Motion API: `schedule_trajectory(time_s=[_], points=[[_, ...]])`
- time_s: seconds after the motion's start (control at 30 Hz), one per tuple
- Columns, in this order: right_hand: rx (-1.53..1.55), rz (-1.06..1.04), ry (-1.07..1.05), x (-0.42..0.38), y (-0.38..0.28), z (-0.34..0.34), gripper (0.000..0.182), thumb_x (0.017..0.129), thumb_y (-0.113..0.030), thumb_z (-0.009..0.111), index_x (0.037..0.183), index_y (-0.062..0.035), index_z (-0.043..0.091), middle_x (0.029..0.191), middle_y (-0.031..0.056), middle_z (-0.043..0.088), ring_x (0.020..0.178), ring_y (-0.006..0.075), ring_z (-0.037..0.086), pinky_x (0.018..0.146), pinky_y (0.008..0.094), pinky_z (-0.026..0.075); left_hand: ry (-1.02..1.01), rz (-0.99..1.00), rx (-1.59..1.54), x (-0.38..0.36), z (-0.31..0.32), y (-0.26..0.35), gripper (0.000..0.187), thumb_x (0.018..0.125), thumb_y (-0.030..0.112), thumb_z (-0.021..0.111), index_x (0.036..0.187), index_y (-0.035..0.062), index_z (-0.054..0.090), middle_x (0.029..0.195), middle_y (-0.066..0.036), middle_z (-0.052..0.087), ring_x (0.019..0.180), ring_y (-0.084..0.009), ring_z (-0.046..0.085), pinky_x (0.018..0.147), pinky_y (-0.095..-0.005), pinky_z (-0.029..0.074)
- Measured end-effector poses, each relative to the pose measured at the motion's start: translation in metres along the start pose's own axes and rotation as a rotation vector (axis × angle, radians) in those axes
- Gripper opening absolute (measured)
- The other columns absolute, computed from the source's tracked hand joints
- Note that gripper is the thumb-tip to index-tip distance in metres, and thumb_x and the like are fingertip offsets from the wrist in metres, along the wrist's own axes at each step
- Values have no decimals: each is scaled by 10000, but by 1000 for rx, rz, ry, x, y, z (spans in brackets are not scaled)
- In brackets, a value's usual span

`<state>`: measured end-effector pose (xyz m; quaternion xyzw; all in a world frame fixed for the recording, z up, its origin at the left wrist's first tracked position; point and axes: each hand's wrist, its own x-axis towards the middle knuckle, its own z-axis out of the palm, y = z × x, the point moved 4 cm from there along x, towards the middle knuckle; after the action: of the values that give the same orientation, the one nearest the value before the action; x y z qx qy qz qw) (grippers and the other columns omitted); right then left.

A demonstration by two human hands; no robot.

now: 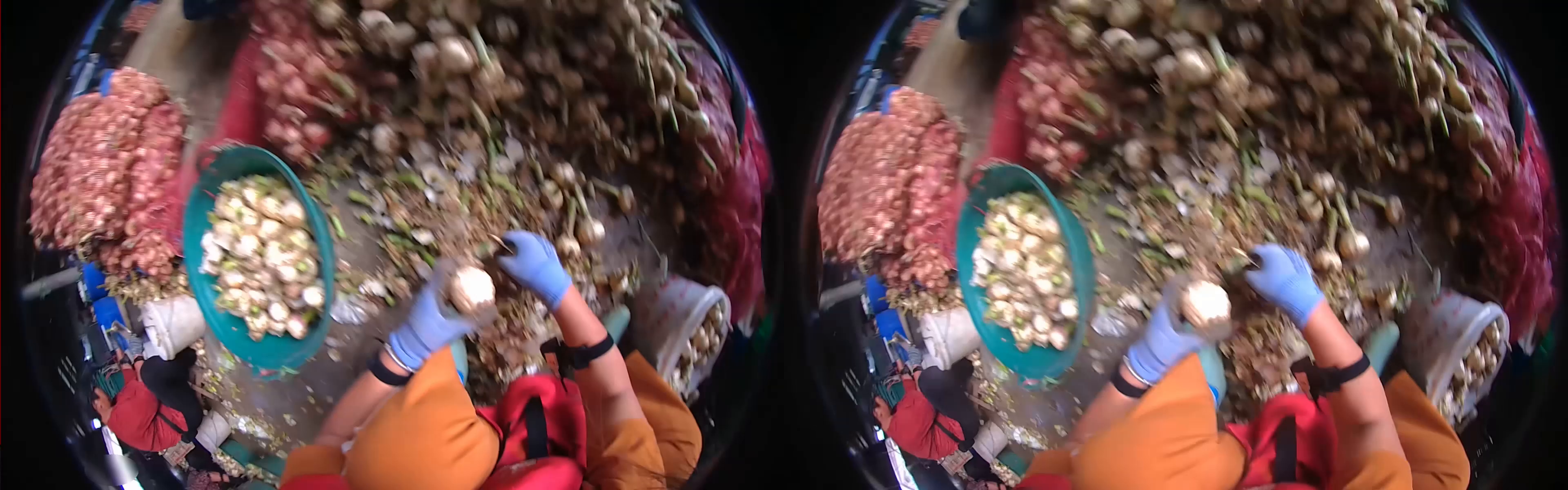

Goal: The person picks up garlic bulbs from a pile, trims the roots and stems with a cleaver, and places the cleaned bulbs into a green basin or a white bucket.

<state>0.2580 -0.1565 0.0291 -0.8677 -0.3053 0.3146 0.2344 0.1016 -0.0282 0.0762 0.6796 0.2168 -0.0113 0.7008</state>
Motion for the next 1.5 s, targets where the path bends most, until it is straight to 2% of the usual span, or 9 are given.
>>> schedule_trajectory(time_s=[0.1, 0.13, 0.3, 0.43, 0.7, 0.97, 1.1, 1.2, 1.5], points=[[1059, 248, -171, -8, -15, 14, 241, 865, -271, 694, 870, -33, 653, 742, -22, 603, 662, 80, 548, 583, 270, 446, 156, 366, 872, 14, -9, 6, 951, 691, 354, 889, 1420, 32, 370, 1376, -69, 461, 1148, -212, 552, 1031, -359, 427], [1231, 184, -158, -13, -36, 8, 225, 852, -257, 710, 884, -40, 655, 752, -27, 600, 656, 79, 525, 586, 263, 429, 112, 192, 443, 11, -9, -39, 897, 729, 356, 863, 1415, 36, 383, 1359, -67, 481, 1149, -205, 553, 1028, -350, 426], [182, -430, 217, -28, -87, -43, 220, 742, -220, 713, 863, -50, 646, 857, 101, 641, 733, 306, 631, 649, 379, 499, -21, -147, -801, 15, -19, -35, 521, 916, 74, 666, 1393, 31, 461, 1290, -73, 574, 1107, -145, 582, 944, -265, 481], [-47, 33, -233, 0, -20, -36, 260, 730, -298, 651, 843, -65, 672, 864, 191, 633, 832, 402, 635, 729, 452, 514, 236, -122, -717, 17, -50, -18, 418, 850, 39, 735, 1241, 26, 586, 1146, -76, 644, 872, -150, 673, 795, -278, 580], [-445, 169, 96, 41, 79, -66, 270, 762, -317, 735, 901, -88, 700, 1209, 195, 606, 902, 382, 644, 763, 470, 535, -63, 456, -1569, -24, -159, 60, 712, 932, 707, 369, 1279, 130, 601, 1161, -164, 668, 939, -290, 678, 670, -335, 514], [-367, 67, 197, 57, 85, -55, 312, 728, -314, 775, 932, -86, 712, 1037, 194, 626, 929, 387, 630, 778, 473, 519, 14, -63, -1034, 43, -46, -32, 483, 987, 373, 571, 1340, 48, 511, 1153, -123, 671, 961, -231, 679, 825, -329, 575], [1019, 51, 130, 29, 20, -19, 224, 832, -161, 715, 967, 14, 678, 850, 56, 671, 718, 154, 622, 663, 313, 506, 13, -308, -442, 48, -8, -64, 795, 884, 146, 726, 1531, 84, 268, 1435, -94, 487, 1253, -171, 509, 1021, -299, 454], [1292, 208, 8, -13, -47, 10, 232, 882, -246, 703, 958, -30, 669, 807, -4, 641, 705, 100, 593, 630, 266, 479, 103, -250, -533, 44, -1, -63, 587, 793, 127, 813, 1294, 42, 519, 1234, -53, 606, 1060, -164, 592, 901, -312, 525], [-143, -448, 195, -28, -71, -42, 283, 750, -218, 721, 987, -101, 620, 1094, 109, 604, 907, 328, 650, 749, 421, 538, 38, 169, 198, 17, -29, -14, 751, 779, 94, 804, 1367, 44, 341, 1301, -144, 552, 1160, -250, 592, 964, -360, 514]])
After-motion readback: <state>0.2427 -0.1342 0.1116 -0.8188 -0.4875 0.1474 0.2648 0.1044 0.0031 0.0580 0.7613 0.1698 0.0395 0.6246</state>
